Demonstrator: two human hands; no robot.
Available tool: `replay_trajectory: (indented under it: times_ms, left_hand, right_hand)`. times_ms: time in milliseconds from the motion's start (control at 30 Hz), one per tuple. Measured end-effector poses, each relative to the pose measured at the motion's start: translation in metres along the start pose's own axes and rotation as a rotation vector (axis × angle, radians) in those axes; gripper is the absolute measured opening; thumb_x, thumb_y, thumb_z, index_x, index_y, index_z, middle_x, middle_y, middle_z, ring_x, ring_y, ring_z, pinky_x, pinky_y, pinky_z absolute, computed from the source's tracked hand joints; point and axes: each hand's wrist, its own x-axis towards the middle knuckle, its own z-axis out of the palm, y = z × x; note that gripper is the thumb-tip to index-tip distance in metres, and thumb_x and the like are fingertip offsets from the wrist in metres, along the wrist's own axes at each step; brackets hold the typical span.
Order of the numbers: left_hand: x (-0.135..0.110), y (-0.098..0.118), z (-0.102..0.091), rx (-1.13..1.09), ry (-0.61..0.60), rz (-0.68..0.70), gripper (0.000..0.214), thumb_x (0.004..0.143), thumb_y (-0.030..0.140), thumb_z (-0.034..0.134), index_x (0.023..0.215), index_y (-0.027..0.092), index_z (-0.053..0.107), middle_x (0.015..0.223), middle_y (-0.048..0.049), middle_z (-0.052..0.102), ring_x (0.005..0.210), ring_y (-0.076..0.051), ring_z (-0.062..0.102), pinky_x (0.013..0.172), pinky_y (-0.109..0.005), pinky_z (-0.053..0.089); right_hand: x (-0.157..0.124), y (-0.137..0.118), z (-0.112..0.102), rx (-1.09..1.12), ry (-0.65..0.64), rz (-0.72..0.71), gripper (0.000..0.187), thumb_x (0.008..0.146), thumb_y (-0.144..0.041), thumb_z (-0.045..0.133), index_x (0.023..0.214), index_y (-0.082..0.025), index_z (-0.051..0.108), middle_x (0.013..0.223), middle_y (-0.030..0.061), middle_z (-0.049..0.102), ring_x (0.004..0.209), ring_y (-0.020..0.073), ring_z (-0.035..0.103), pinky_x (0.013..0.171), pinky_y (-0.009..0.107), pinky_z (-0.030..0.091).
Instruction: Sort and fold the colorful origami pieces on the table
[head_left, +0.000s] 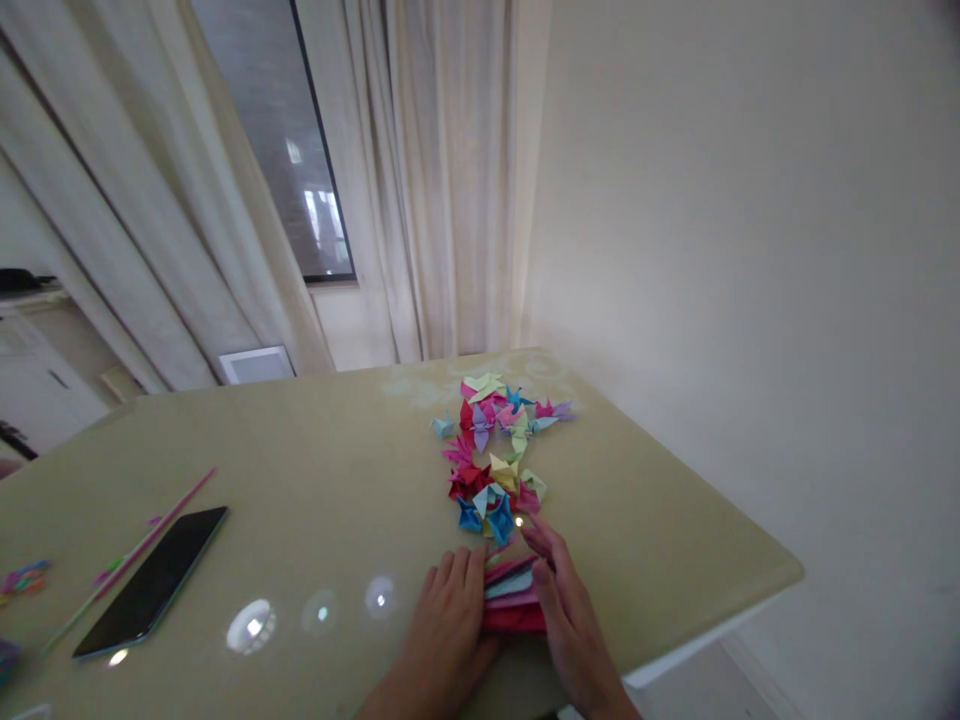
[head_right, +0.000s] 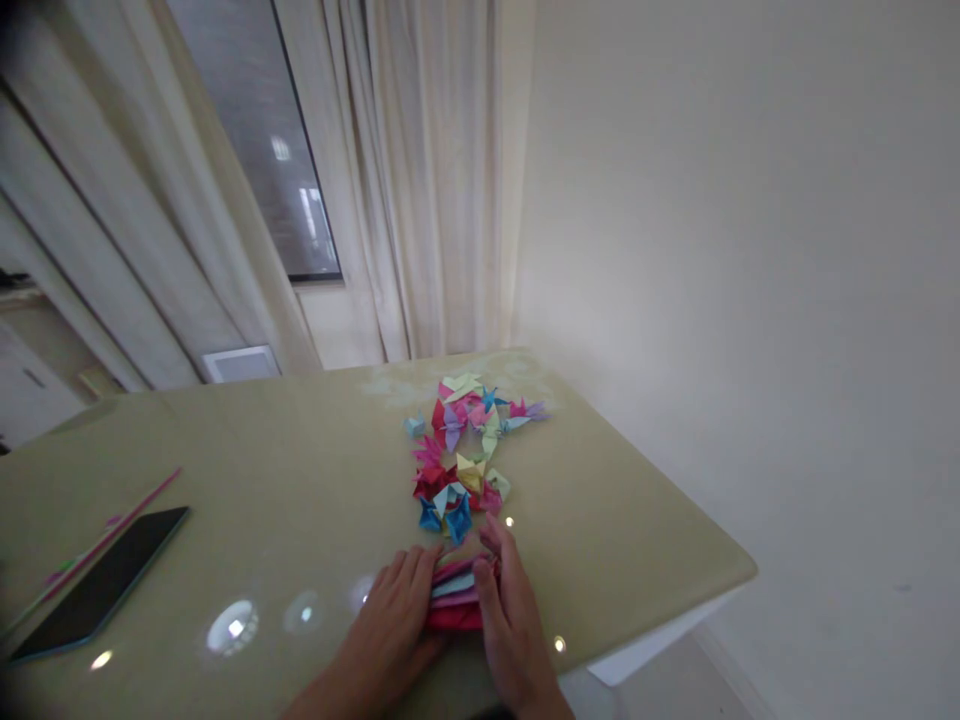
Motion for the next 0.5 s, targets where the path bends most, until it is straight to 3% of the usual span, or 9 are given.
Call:
replay_trajectory:
  times_ms: [100, 200, 367, 500]
  left_hand:
    - [0.002, -0.002, 0.015, 0.028, 0.055, -0.045, 0.077, 0.081, 0.011, 0.061, 0.157, 0.014, 0.044, 0.156, -0.0179, 0.052, 0.144, -0.037, 0.045, 0.122, -0.053, 0.035]
    - [0.003, -0.002, 0.017, 0.039, 0.083, -0.062, 0.068, 0.082, 0.012, 0.064, 0.149, 0.017, 0.052, 0.146, -0.0150, 0.058, 0.136, -0.035, 0.051, 0.116, -0.050, 0.040]
    - [0.002, 0.000, 0.001, 0.000, -0.009, -0.066, 0.027, 0.091, 0.018, 0.057, 0.118, 0.019, 0.065, 0.124, -0.0116, 0.068, 0.119, -0.031, 0.060, 0.103, -0.044, 0.047]
    - [0.003, -0.001, -0.012, -0.109, -0.106, -0.073, 0.031, 0.094, 0.010, 0.047, 0.119, 0.021, 0.063, 0.118, -0.0112, 0.075, 0.114, -0.026, 0.069, 0.093, -0.032, 0.050]
  right_hand:
    - [0.005, -0.004, 0.010, -0.018, 0.025, -0.050, 0.056, 0.108, -0.062, 0.042, 0.151, -0.026, 0.051, 0.156, 0.0109, 0.055, 0.147, 0.0285, 0.049, 0.124, 0.046, 0.039]
    - [0.004, -0.005, 0.010, -0.040, 0.084, -0.110, 0.056, 0.109, -0.060, 0.042, 0.152, -0.025, 0.049, 0.157, 0.0114, 0.053, 0.148, 0.0294, 0.047, 0.124, 0.046, 0.038]
    - [-0.007, -0.005, 0.010, -0.124, 0.001, -0.139, 0.067, 0.105, -0.059, 0.056, 0.159, -0.023, 0.041, 0.160, 0.0134, 0.049, 0.144, 0.0323, 0.051, 0.120, 0.046, 0.044]
    - [-0.014, -0.007, 0.014, -0.108, 0.034, -0.191, 0.067, 0.105, -0.061, 0.053, 0.159, -0.024, 0.039, 0.161, 0.0145, 0.047, 0.142, 0.0350, 0.053, 0.115, 0.046, 0.048]
